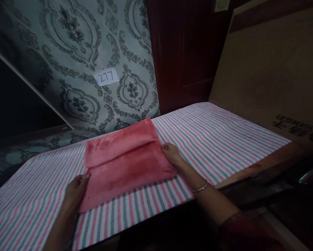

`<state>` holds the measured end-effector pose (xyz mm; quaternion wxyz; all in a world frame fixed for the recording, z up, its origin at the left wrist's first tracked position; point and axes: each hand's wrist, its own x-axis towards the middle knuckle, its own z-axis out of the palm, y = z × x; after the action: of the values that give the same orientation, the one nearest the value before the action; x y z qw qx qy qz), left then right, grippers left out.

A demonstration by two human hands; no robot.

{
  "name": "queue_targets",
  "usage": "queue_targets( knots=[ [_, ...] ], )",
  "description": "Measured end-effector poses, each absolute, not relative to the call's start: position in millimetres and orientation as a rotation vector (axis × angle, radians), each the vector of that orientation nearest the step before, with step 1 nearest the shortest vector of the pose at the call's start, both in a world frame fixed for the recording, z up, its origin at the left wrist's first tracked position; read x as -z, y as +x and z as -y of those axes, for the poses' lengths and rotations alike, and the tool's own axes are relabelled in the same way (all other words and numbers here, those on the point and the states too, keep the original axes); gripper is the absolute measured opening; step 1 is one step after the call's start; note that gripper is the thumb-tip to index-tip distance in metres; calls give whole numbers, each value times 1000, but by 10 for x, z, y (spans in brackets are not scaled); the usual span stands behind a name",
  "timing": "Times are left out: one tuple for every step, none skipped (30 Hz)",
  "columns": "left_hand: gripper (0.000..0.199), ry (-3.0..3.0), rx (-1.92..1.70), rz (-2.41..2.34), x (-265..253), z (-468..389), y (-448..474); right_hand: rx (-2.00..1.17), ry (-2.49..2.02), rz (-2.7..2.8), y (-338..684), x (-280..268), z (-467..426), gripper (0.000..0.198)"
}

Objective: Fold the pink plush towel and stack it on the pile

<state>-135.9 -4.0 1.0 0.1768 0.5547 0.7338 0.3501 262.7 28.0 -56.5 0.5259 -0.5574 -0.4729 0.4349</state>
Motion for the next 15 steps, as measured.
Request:
queue_targets(
  knots=[
    [52,1537,-1002,-2064,-19,41,-1360,-1025,-1347,1117,2639,576,-275,16],
    [54,1499,-1009,-2045,-26,43,-1358,-1020,-1354,1110,2650,581,-271,16],
    [56,1456,-1019,-2023,-34,50,-1353,-1025,-1357,1110,2658,578,-266,16],
    [58,1409,-1030,-1992,-42,62,-1344,-1040,-1355,1116,2664,568,-258,15],
    [60,1362,-1034,-1955,-52,82,-1329,-1059,-1352,1123,2670,549,-247,15],
    [61,1315,-1034,-1916,-62,110,-1310,-1090,-1343,1136,2677,524,-230,15],
    [62,1264,-1030,-1875,-71,147,-1288,-1135,-1325,1155,2685,494,-205,16],
    [63,1211,-1025,-1837,-79,193,-1266,-1190,-1294,1179,2697,459,-172,18],
    [64,1159,-1018,-1807,-82,248,-1246,-1251,-1250,1205,2711,421,-129,21],
    [65,1115,-1014,-1786,-78,311,-1231,-1309,-1192,1234,2727,384,-78,24],
    [65,1084,-1022,-1772,-65,380,-1223,-1361,-1130,1269,2746,348,-21,27],
    [65,1072,-1040,-1758,-45,452,-1222,-1399,-1075,1309,2765,316,40,29],
    [64,1085,-1064,-1752,-17,526,-1228,-1423,-1040,1353,2783,290,101,30],
    [63,1118,-1092,-1756,15,598,-1242,-1442,-1023,1401,2800,272,161,30],
    [61,1167,-1119,-1773,50,665,-1261,-1458,-1024,1454,2815,262,216,30]
  ],
)
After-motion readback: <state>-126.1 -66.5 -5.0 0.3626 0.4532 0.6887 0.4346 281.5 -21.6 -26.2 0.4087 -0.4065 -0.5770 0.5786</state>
